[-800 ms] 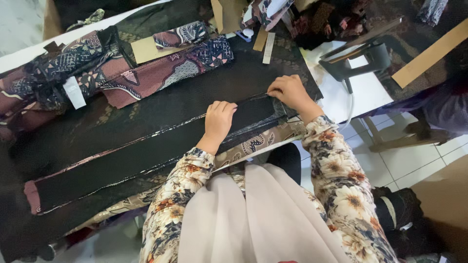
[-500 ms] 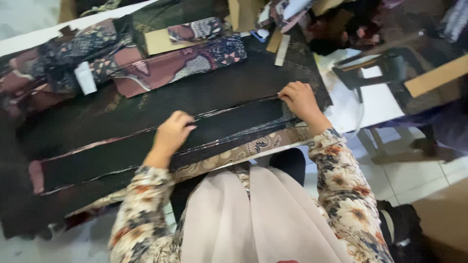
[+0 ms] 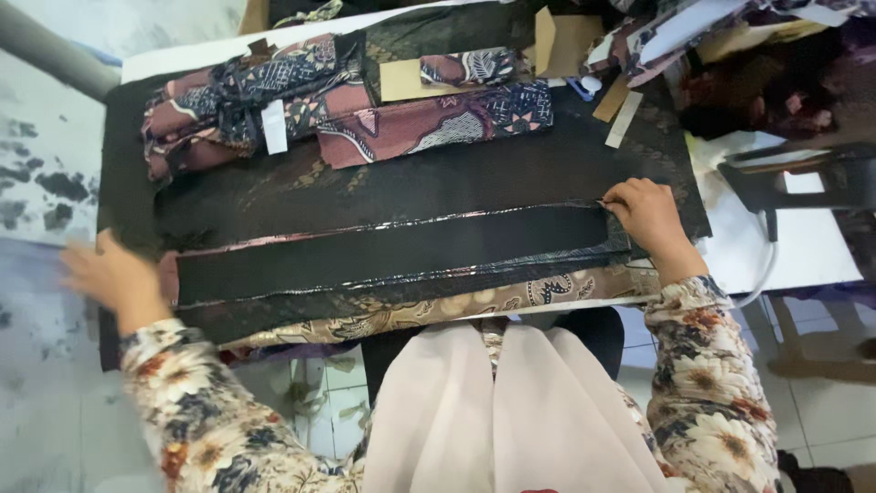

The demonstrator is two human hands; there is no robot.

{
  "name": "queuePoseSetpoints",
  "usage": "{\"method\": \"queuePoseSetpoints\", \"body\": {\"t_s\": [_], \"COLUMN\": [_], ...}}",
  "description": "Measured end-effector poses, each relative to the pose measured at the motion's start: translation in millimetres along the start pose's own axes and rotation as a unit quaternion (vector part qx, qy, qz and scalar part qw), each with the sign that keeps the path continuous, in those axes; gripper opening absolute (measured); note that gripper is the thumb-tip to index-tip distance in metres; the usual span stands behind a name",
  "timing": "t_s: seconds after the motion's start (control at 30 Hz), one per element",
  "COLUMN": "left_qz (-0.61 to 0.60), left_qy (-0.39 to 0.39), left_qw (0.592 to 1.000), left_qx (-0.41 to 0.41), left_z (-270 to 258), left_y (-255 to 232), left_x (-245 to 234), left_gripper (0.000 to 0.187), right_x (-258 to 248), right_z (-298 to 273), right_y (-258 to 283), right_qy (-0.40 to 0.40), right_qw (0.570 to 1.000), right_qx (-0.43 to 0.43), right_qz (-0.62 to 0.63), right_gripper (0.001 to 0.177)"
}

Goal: The person irons a long strip of patterned fabric on a flat work surface. They repeatedly smooth the fabric with their hands, apply the iron along the length, and reposition the strip to continue ironing different sections.

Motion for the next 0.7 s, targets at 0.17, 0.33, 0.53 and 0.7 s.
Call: {"method": "queuePoseSetpoints", "body": {"t_s": [0.17, 0.33, 0.53, 0.7], "left_qz": [-0.517, -0.715, -0.718, -0.702], "left_qy": [0.127, 0.198, 0.194, 0.137], "left_qw": [0.833, 0.597, 0.592, 0.599], "left_qx": [0.151, 0.305, 0.310, 0.360], "left_z": [-18, -105, -142, -160], "left_y": [-205, -366, -406, -396], "left_x": [-172, -375, -403, -403], "left_gripper": [0.027, 0.034, 0.020, 0.026], "right_x": [-5, -13, -23, -32], "right_z": [1, -3, -8, -17], "right_y": [9, 24, 44, 55], "right_qy": [-0.014, -0.039, -0.082, -0.125], "right_qw": [0.999, 0.994, 0.985, 0.980], "right_qx": [-0.008, -0.040, -0.082, -0.123], "right_qz": [-0.052, -0.096, -0.127, -0.091], "right_gripper": [0.007, 0.006, 0.018, 0.023]}}
Point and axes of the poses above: each hand's wrist, its own z-axis towards the middle knuckle, its own x-axis out of the palm, y = z × x, the point moved 8 cm from there along z, towards the middle knuckle, and after that the axes turned 14 degrees about -x, right-handed, at the moved point
